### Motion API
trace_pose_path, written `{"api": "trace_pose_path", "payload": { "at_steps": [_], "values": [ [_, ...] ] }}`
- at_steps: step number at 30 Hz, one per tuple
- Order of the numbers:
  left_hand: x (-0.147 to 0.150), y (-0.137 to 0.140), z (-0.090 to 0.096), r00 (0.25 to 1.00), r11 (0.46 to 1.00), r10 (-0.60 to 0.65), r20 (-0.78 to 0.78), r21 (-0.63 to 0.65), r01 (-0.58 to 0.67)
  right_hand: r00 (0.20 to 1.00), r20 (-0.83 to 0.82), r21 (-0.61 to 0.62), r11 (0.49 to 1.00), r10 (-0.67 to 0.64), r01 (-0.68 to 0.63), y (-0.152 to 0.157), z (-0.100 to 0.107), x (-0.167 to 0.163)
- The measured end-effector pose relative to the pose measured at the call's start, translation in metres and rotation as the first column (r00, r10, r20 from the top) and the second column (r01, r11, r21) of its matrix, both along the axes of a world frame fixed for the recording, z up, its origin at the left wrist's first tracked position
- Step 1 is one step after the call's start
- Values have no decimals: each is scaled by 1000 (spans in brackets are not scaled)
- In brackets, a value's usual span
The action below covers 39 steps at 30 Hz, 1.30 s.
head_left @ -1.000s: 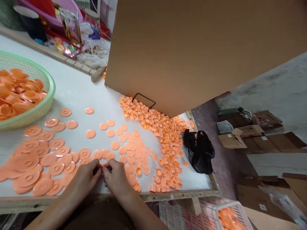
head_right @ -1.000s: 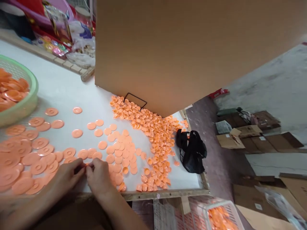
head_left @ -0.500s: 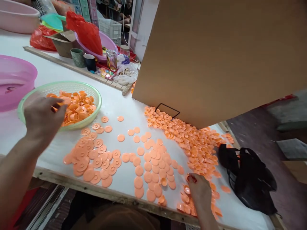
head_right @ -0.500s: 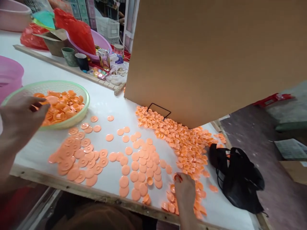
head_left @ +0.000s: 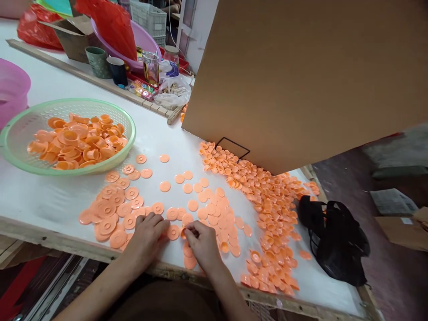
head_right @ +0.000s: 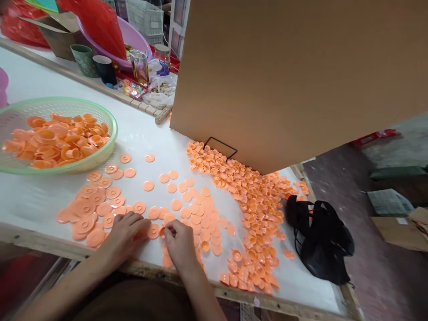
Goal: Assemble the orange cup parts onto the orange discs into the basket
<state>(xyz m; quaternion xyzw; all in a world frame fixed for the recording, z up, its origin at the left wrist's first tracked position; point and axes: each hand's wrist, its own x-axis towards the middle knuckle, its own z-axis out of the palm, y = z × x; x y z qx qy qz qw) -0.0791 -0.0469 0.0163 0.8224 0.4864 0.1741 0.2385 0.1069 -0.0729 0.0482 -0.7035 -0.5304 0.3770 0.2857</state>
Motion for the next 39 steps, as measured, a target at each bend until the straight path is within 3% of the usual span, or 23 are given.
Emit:
{"api": "trace_pose_path", "payload": {
  "at_steps": [7,11,14,18,24,28,34,37,39],
  "values": [
    [3,0,-3,998,997,-60,15,-47,61,980,171,9,995,98,-101,8,-9,-26],
    [0,5,9,992,983,-50,113,-172,69,964,234,1,991,130,-134,7,-6,-31],
    [3,11,19,980,931,57,192,-365,18,964,232,-14,992,129,-129,6,-5,-31],
    [18,12,18,974,817,201,106,-567,-107,958,247,-22,990,144,-143,5,-5,-31],
    [21,0,3,930,816,279,239,-570,-98,970,232,27,996,76,-85,-1,-12,-35],
    [17,0,3,932,825,279,229,-554,-111,969,240,48,997,50,-63,-3,-15,-36],
    [14,-3,-1,891,779,343,298,-621,-92,986,140,106,989,87,-102,-9,-10,-32],
    [9,-8,3,841,813,394,371,-568,-130,994,58,196,976,90,-99,-19,-8,-29],
    [7,-11,10,823,823,380,422,-561,-92,995,16,256,961,101,-102,-24,-6,-28]
  ]
}}
